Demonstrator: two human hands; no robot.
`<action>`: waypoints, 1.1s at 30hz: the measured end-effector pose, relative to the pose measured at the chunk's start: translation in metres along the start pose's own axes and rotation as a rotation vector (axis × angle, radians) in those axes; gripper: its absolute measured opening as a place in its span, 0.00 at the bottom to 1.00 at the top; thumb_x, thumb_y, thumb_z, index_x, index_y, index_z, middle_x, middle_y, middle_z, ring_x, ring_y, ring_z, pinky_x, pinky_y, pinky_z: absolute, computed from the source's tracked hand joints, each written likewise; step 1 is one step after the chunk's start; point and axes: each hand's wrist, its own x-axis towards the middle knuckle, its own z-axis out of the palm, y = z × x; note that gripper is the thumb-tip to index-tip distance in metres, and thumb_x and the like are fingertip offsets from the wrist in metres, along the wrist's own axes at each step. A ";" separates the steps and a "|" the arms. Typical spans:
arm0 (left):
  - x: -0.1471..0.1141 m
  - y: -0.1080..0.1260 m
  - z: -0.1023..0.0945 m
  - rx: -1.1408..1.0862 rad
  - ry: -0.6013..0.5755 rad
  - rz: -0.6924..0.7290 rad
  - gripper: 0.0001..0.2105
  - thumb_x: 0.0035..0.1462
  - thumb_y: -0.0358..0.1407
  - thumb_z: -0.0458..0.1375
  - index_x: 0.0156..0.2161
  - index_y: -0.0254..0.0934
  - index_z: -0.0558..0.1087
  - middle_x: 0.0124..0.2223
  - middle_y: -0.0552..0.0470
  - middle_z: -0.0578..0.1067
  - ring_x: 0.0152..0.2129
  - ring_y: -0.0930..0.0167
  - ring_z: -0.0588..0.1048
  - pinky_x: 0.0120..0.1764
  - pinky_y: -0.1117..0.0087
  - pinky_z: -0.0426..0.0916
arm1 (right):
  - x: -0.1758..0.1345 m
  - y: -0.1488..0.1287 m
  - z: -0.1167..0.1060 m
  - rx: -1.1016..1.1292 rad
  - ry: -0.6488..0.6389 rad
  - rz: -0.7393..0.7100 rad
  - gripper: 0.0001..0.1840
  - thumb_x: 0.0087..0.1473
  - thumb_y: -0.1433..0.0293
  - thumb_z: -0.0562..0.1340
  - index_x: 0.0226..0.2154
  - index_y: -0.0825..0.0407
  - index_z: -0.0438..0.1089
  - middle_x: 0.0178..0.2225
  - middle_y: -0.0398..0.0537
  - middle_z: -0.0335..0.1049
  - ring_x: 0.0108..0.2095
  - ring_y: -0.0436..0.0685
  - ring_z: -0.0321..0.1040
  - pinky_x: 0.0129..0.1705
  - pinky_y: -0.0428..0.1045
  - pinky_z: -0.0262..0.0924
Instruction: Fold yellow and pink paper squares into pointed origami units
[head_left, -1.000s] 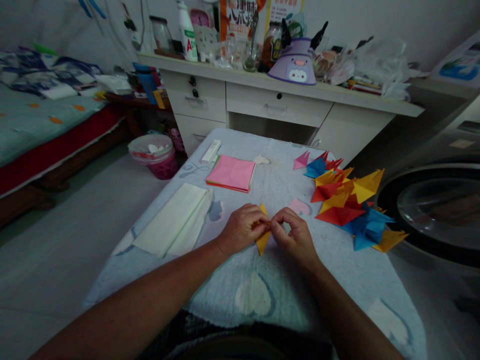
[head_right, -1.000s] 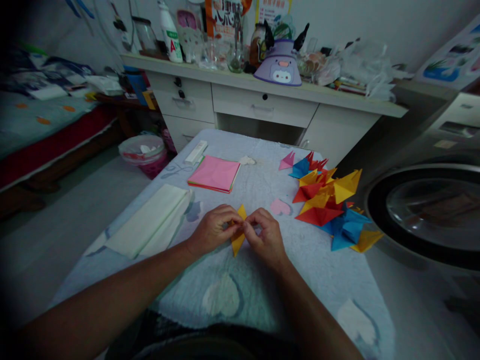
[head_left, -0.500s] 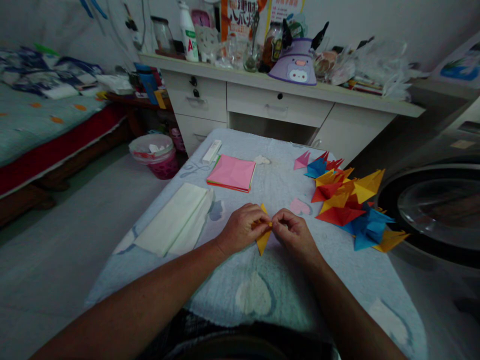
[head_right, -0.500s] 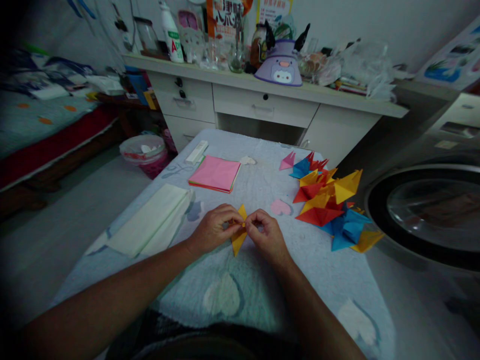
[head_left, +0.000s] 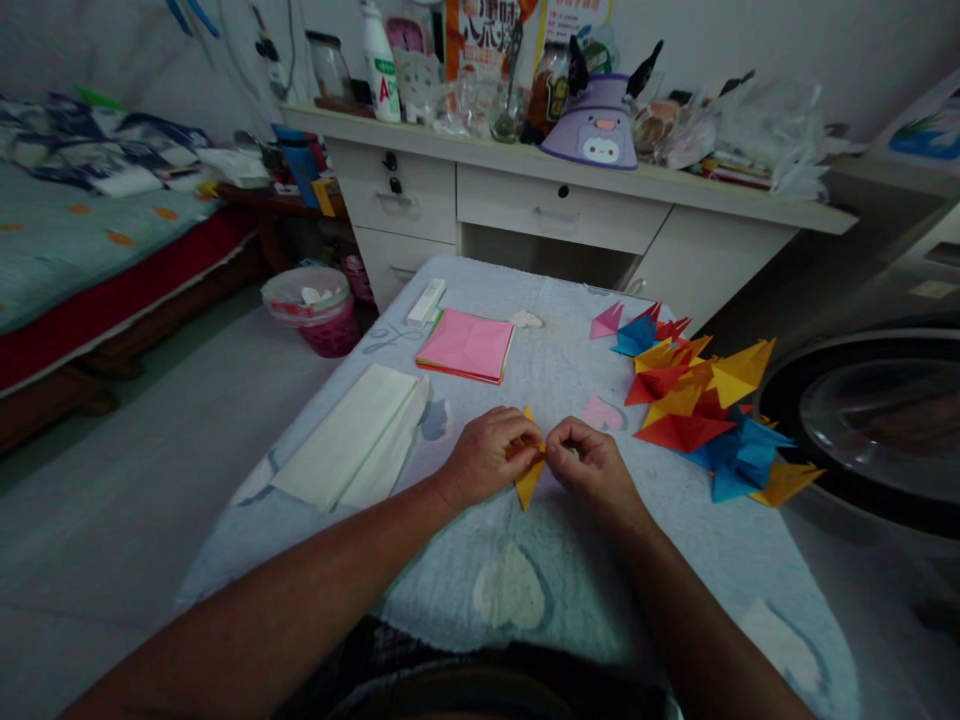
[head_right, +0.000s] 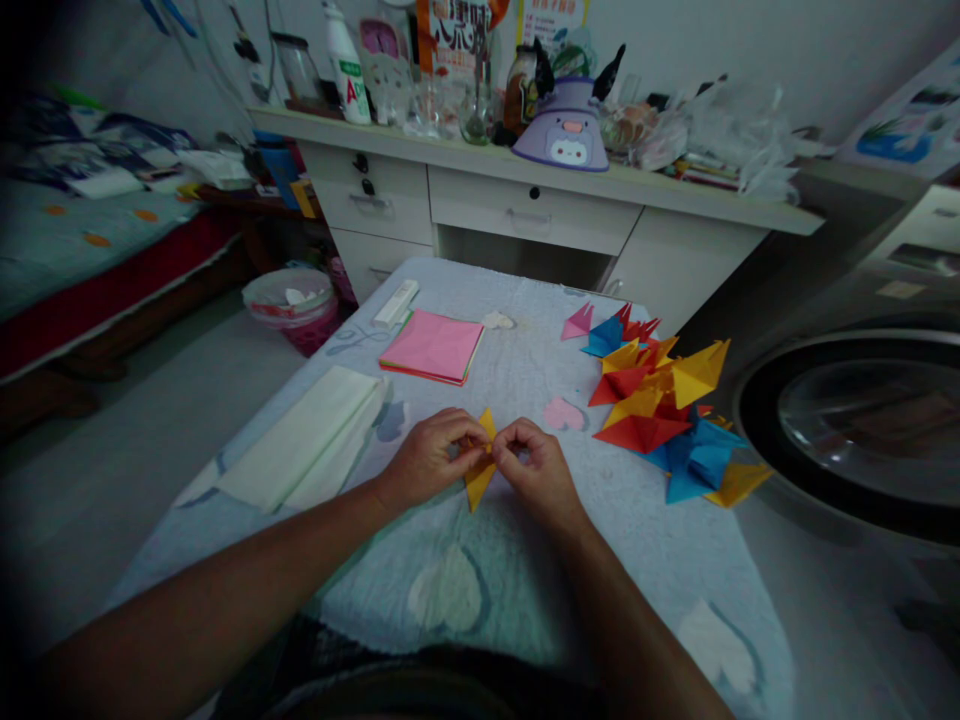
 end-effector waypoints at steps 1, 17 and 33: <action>0.000 0.000 0.000 -0.005 0.000 0.000 0.05 0.52 0.26 0.60 0.33 0.37 0.73 0.31 0.53 0.74 0.31 0.72 0.72 0.36 0.70 0.66 | 0.000 0.001 0.000 0.024 -0.008 0.017 0.11 0.51 0.62 0.62 0.24 0.51 0.66 0.21 0.39 0.58 0.22 0.48 0.54 0.24 0.45 0.50; -0.001 -0.001 -0.002 -0.039 -0.004 0.025 0.04 0.53 0.26 0.61 0.32 0.36 0.75 0.29 0.53 0.75 0.29 0.73 0.72 0.34 0.72 0.67 | 0.000 -0.001 -0.001 0.189 -0.062 0.174 0.17 0.47 0.56 0.66 0.25 0.52 0.66 0.20 0.39 0.57 0.21 0.46 0.49 0.22 0.45 0.42; 0.000 -0.002 -0.002 -0.083 -0.018 -0.036 0.03 0.54 0.27 0.61 0.32 0.36 0.76 0.30 0.54 0.75 0.29 0.73 0.72 0.33 0.73 0.64 | -0.001 0.003 -0.001 0.346 -0.095 0.215 0.17 0.46 0.56 0.69 0.27 0.52 0.69 0.22 0.39 0.60 0.23 0.47 0.51 0.26 0.45 0.46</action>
